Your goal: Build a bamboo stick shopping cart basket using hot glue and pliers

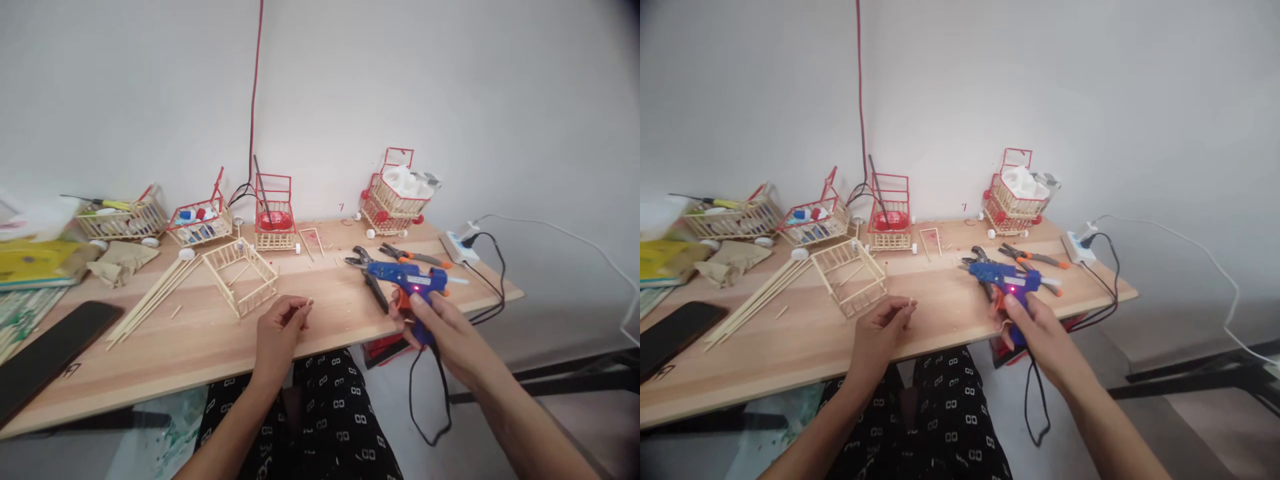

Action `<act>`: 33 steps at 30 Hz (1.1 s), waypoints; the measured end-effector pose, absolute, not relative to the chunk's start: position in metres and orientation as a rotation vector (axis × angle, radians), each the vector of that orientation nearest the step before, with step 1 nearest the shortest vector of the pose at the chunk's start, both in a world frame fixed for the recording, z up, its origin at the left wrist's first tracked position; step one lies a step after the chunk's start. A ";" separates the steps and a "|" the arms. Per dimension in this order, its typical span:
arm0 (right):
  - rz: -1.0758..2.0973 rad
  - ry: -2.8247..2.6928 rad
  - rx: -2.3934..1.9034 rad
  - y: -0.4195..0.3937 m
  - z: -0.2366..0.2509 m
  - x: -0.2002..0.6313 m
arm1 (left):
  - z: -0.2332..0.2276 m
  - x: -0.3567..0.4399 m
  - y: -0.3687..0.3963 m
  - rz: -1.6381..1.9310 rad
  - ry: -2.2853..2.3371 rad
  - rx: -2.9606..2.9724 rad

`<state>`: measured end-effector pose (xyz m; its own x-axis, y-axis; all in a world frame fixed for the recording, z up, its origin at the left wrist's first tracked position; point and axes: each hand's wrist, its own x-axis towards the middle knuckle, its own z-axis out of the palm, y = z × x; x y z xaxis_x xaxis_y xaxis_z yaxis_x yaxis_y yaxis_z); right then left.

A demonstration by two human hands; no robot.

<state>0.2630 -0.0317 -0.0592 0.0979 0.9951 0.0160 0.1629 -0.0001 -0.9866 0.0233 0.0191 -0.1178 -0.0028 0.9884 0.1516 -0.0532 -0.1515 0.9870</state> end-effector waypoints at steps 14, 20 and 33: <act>1.084 -1.522 -1.559 -0.044 -0.064 0.231 | -0.115 0.023 0.013 1.390 1.098 1.400; 1.125 -1.491 -1.540 -0.044 -0.067 0.230 | -0.115 0.023 0.013 1.397 1.081 1.418; 1.111 -1.489 -1.554 -0.042 -0.073 0.230 | -0.117 0.022 0.014 1.412 1.049 1.429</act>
